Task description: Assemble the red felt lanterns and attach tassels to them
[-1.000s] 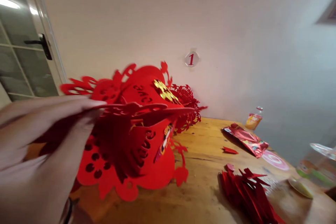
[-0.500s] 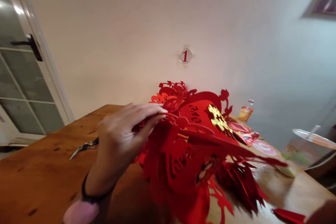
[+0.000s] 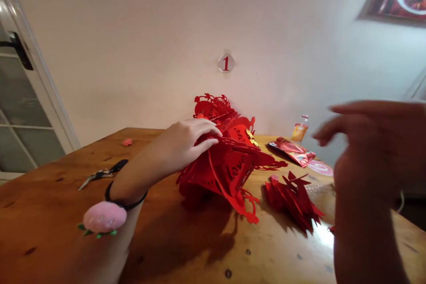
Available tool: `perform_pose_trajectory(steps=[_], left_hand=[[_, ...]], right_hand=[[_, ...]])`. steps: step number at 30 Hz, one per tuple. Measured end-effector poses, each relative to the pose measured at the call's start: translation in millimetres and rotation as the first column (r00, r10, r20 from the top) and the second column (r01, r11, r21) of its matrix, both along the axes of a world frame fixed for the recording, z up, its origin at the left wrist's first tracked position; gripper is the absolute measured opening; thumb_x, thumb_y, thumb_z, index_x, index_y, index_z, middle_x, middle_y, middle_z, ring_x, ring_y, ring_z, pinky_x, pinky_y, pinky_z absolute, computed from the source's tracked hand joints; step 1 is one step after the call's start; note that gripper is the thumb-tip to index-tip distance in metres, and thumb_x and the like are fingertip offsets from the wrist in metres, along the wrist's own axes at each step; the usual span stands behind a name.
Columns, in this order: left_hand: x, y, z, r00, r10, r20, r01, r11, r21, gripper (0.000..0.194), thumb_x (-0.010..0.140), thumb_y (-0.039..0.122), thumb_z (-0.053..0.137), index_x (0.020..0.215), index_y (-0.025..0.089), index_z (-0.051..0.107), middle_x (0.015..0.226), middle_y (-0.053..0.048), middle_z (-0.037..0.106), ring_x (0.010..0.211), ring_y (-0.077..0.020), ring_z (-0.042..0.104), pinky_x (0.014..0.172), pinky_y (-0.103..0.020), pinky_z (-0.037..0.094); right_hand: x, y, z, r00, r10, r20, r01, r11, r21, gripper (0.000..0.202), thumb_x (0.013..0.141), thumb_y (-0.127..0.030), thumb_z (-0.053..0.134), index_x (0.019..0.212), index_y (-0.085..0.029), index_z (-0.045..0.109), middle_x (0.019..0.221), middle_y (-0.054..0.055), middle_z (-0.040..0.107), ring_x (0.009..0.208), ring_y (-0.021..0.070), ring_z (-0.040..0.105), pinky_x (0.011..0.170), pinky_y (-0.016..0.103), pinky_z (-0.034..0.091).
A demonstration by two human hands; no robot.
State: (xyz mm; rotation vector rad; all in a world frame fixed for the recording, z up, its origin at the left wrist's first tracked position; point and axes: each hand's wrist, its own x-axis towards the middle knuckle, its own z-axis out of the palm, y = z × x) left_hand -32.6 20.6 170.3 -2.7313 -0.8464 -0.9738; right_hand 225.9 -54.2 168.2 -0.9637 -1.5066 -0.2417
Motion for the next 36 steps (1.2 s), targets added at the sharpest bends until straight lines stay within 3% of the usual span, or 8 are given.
perform_pose_trajectory(steps=[4, 7, 11, 18, 24, 28, 31, 36], left_hand=[[11.2, -31.2, 1.9, 0.992, -0.116, 0.048, 0.121, 0.985, -0.122, 0.021, 0.083, 0.029, 0.051, 0.100, 0.029, 0.063, 0.100, 0.002, 0.066, 0.090, -0.0169, 0.061, 0.080, -0.027, 0.047], [8.7, -50.9, 3.8, 0.985, -0.164, 0.052, 0.171, 0.960, -0.222, 0.025, 0.083, 0.027, 0.051, 0.104, 0.032, 0.063, 0.100, 0.003, 0.066, 0.089, -0.0167, 0.061, 0.078, -0.026, 0.048], [-5.5, -50.0, 5.8, 0.990, -0.132, 0.055, 0.141, 0.967, -0.211, 0.027, 0.083, 0.022, 0.047, 0.102, 0.031, 0.063, 0.104, 0.003, 0.064, 0.095, -0.0169, 0.060, 0.086, -0.027, 0.045], [-16.2, -29.8, 1.1, 0.997, -0.008, 0.080, 0.008, 1.000, 0.000, 0.027, 0.083, 0.023, 0.045, 0.105, 0.024, 0.059, 0.119, -0.003, 0.053, 0.113, -0.0201, 0.048, 0.099, -0.034, 0.036], [3.0, -40.2, -7.6, 0.994, 0.107, -0.011, -0.107, 0.994, -0.016, 0.025, 0.077, 0.034, 0.057, 0.100, 0.023, 0.055, 0.099, -0.005, 0.061, 0.092, -0.0229, 0.057, 0.085, -0.038, 0.043], [12.6, -20.0, -15.8, 0.966, 0.158, 0.203, -0.135, 0.983, -0.122, 0.021, 0.073, 0.030, 0.061, 0.091, 0.023, 0.054, 0.083, -0.002, 0.065, 0.075, -0.0192, 0.060, 0.069, -0.032, 0.045], [10.5, 0.8, -20.2, 0.897, 0.129, 0.423, -0.051, 0.980, -0.192, 0.018, 0.072, 0.028, 0.062, 0.087, 0.022, 0.055, 0.076, -0.001, 0.065, 0.070, -0.0165, 0.060, 0.062, -0.027, 0.043], [-7.1, 39.7, -26.2, 0.647, 0.104, 0.756, 0.094, 0.972, -0.215, 0.024, 0.064, 0.032, 0.071, 0.078, 0.018, 0.057, 0.071, 0.000, 0.062, 0.068, -0.0132, 0.058, 0.063, -0.023, 0.043]], right_hand=[[-21.9, 0.9, -3.6, 0.909, 0.157, 0.387, -0.003, 0.929, -0.369, 0.029, 0.077, -0.043, 0.058, 0.102, -0.029, 0.061, 0.082, 0.001, 0.066, 0.067, 0.0160, 0.060, 0.057, 0.029, 0.048], [-25.8, 7.1, -5.6, 0.857, 0.307, 0.415, -0.062, 0.859, -0.507, 0.045, 0.069, -0.046, 0.065, 0.110, -0.029, 0.058, 0.092, 0.002, 0.067, 0.073, 0.0176, 0.062, 0.062, 0.030, 0.049], [-19.8, 18.6, -10.2, 0.871, 0.319, 0.375, -0.090, 0.851, -0.517, 0.044, 0.069, -0.045, 0.065, 0.109, -0.027, 0.058, 0.097, 0.003, 0.066, 0.080, 0.0184, 0.062, 0.067, 0.030, 0.049], [-11.0, 41.0, -14.2, 0.915, 0.188, 0.357, -0.010, 0.895, -0.446, 0.029, 0.072, -0.044, 0.061, 0.093, -0.023, 0.063, 0.069, 0.001, 0.064, 0.064, 0.0141, 0.057, 0.060, 0.028, 0.044], [-18.3, 61.6, -24.7, 0.966, 0.171, 0.192, -0.088, 0.922, -0.378, 0.026, 0.071, -0.046, 0.062, 0.076, -0.021, 0.062, 0.062, -0.001, 0.059, 0.055, 0.0111, 0.052, 0.055, 0.027, 0.041], [-22.7, 74.2, -31.2, 0.947, 0.313, -0.069, -0.314, 0.866, -0.390, 0.027, 0.072, -0.044, 0.061, 0.086, -0.021, 0.060, 0.069, 0.000, 0.063, 0.053, 0.0104, 0.055, 0.054, 0.026, 0.045], [-22.7, 71.4, -28.9, 0.903, 0.408, -0.136, -0.428, 0.819, -0.382, 0.037, 0.076, -0.042, 0.057, 0.109, -0.025, 0.053, 0.093, 0.004, 0.066, 0.074, 0.0143, 0.062, 0.068, 0.030, 0.050], [-14.8, 64.0, -24.4, 0.885, 0.463, -0.049, -0.439, 0.794, -0.421, 0.044, 0.075, -0.042, 0.059, 0.115, -0.025, 0.051, 0.112, 0.007, 0.062, 0.100, 0.0189, 0.058, 0.090, 0.035, 0.045]])
